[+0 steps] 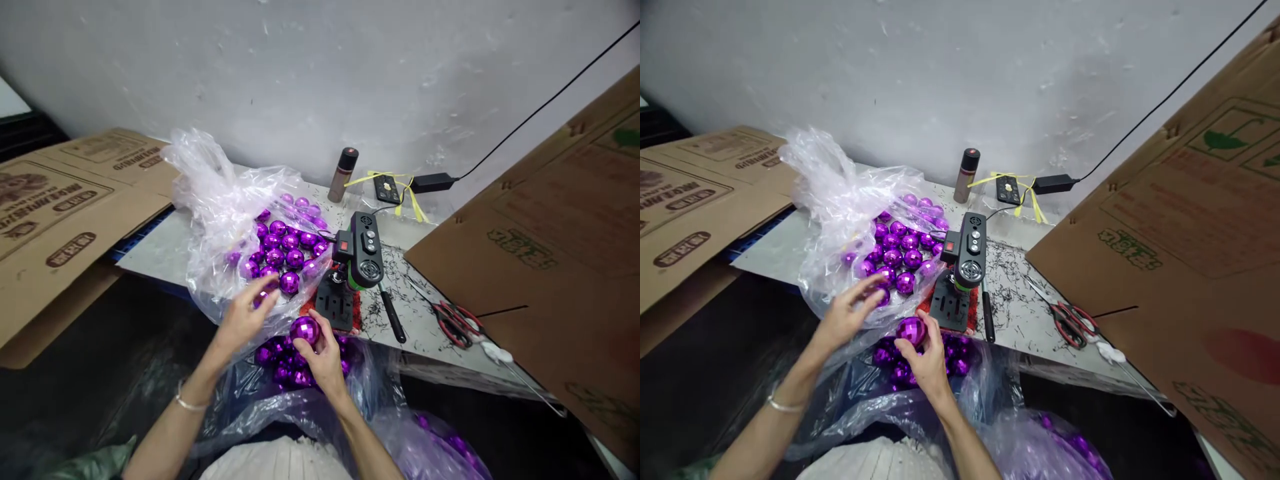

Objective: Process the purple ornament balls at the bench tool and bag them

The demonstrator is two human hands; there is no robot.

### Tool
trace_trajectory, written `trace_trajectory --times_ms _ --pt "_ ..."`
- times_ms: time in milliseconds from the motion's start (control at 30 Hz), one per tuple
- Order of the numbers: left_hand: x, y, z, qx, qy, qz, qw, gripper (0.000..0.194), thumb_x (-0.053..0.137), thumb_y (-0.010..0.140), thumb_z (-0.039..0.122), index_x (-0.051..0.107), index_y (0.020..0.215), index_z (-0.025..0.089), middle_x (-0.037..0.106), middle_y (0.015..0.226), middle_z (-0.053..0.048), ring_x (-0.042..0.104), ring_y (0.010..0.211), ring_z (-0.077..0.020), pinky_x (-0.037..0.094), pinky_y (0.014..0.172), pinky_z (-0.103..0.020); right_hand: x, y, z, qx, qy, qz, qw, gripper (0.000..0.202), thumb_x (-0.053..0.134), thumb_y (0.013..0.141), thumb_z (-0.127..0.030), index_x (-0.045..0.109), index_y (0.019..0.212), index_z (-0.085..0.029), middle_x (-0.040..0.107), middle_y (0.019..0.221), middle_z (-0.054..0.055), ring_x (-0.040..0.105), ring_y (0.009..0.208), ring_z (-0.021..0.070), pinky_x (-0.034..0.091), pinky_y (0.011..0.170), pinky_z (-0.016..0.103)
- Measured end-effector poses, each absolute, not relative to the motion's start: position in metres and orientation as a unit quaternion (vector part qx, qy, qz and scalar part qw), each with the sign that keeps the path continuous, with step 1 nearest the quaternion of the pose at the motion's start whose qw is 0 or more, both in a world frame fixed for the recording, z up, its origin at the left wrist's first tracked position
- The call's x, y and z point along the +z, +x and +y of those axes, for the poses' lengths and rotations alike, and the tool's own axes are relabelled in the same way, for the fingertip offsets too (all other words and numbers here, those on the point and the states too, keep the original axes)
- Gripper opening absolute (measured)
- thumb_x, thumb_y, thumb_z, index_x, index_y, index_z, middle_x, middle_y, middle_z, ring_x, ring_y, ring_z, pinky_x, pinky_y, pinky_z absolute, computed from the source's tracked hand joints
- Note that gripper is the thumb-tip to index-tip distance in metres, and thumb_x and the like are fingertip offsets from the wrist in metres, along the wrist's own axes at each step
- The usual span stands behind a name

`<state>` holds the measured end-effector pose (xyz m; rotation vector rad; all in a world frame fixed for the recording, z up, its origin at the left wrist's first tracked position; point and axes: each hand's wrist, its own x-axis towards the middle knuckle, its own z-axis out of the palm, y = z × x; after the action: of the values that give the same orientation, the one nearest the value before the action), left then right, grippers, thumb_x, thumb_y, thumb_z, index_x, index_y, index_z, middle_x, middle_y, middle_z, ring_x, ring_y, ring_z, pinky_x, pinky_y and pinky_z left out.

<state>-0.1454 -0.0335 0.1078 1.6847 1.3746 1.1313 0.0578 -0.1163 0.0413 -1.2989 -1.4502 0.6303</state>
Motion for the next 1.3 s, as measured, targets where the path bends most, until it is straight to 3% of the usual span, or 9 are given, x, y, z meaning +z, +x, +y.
trace_trajectory --times_ms 67,200,367,467,567,767,867,967,1300 --pt "0.092 -0.115 -0.065 0.438 0.542 0.514 0.501 0.048 0.079 0.089 0.056 0.079 0.130 0.032 0.081 0.129 -0.009 0.076 0.124 -0.0332 0.066 0.101 -0.046 0.037 0.061 -0.124 0.214 -0.554 -0.609 0.525 0.065 0.083 0.090 -0.044 0.061 0.149 -0.027 0.075 0.134 0.014 0.076 0.125 0.0297 0.068 0.105 0.047" --pt "0.063 -0.080 -0.097 0.416 0.369 0.416 0.719 0.051 0.092 0.079 0.055 0.084 0.121 0.028 0.083 0.124 -0.011 0.077 0.119 -0.0309 0.064 0.096 -0.037 0.036 0.074 -0.136 0.129 -0.525 -0.665 0.515 0.075 0.080 0.094 -0.040 0.049 0.161 -0.031 0.074 0.140 0.015 0.073 0.132 0.0315 0.066 0.111 0.054" --pt "0.054 -0.067 -0.095 0.347 0.260 0.343 0.833 0.061 0.102 0.069 0.046 0.084 0.122 0.022 0.083 0.119 -0.012 0.081 0.099 -0.0250 0.063 0.085 -0.030 0.037 0.097 -0.141 0.139 -0.516 -0.696 0.480 0.076 0.072 0.100 -0.044 0.039 0.168 -0.033 0.068 0.154 0.013 0.066 0.144 0.0316 0.059 0.120 0.057" --pt "0.053 -0.056 -0.080 0.402 0.232 0.365 0.807 0.046 0.096 0.075 0.047 0.084 0.112 0.023 0.083 0.119 -0.011 0.081 0.107 -0.0275 0.065 0.097 -0.037 0.037 0.105 -0.146 0.149 -0.581 -0.647 0.470 0.072 0.064 0.104 -0.047 0.038 0.168 -0.030 0.064 0.158 0.015 0.064 0.147 0.0311 0.060 0.119 0.055" --pt "0.050 -0.043 -0.061 0.453 0.224 0.392 0.769 0.037 0.084 0.085 0.052 0.080 0.109 0.024 0.084 0.114 -0.009 0.080 0.113 -0.0283 0.064 0.106 -0.043 0.036 0.107 -0.154 0.167 -0.599 -0.612 0.488 0.061 0.060 0.106 -0.040 0.044 0.165 -0.031 0.066 0.154 0.014 0.071 0.136 0.0271 0.064 0.113 0.048" --pt "0.047 -0.025 -0.040 0.484 0.294 0.473 0.675 0.054 0.090 0.076 0.055 0.073 0.116 0.023 0.083 0.113 -0.009 0.080 0.110 -0.0280 0.065 0.094 -0.038 0.024 0.113 -0.173 0.184 -0.613 -0.597 0.484 0.047 0.056 0.108 -0.032 0.057 0.155 -0.030 0.075 0.137 0.013 0.080 0.107 0.0213 0.070 0.093 0.037" --pt "0.044 -0.018 -0.034 0.492 0.370 0.506 0.604 0.064 0.091 0.075 0.055 0.068 0.125 0.022 0.083 0.119 -0.010 0.079 0.114 -0.0283 0.061 0.103 -0.042 0.017 0.120 -0.180 0.163 -0.619 -0.610 0.466 0.044 0.055 0.109 -0.031 0.060 0.152 -0.026 0.076 0.134 0.014 0.081 0.101 0.0199 0.070 0.091 0.036" --pt "0.037 -0.013 -0.026 0.491 0.456 0.514 0.535 0.062 0.089 0.077 0.052 0.065 0.126 0.020 0.081 0.125 -0.012 0.077 0.120 -0.0296 0.057 0.111 -0.046 0.012 0.128 -0.184 0.139 -0.627 -0.617 0.455 0.042 0.054 0.109 -0.030 0.063 0.149 -0.022 0.077 0.132 0.016 0.081 0.099 0.0193 0.070 0.092 0.035" --pt "0.019 -0.006 -0.015 0.434 0.683 0.511 0.291 0.059 0.089 0.083 0.041 0.068 0.134 0.020 0.078 0.128 -0.013 0.075 0.122 -0.0331 0.058 0.109 -0.051 0.033 0.146 -0.183 0.077 -0.635 -0.602 0.477 0.041 0.056 0.108 -0.024 0.064 0.148 -0.021 0.079 0.127 0.016 0.082 0.091 0.0181 0.072 0.082 0.032"
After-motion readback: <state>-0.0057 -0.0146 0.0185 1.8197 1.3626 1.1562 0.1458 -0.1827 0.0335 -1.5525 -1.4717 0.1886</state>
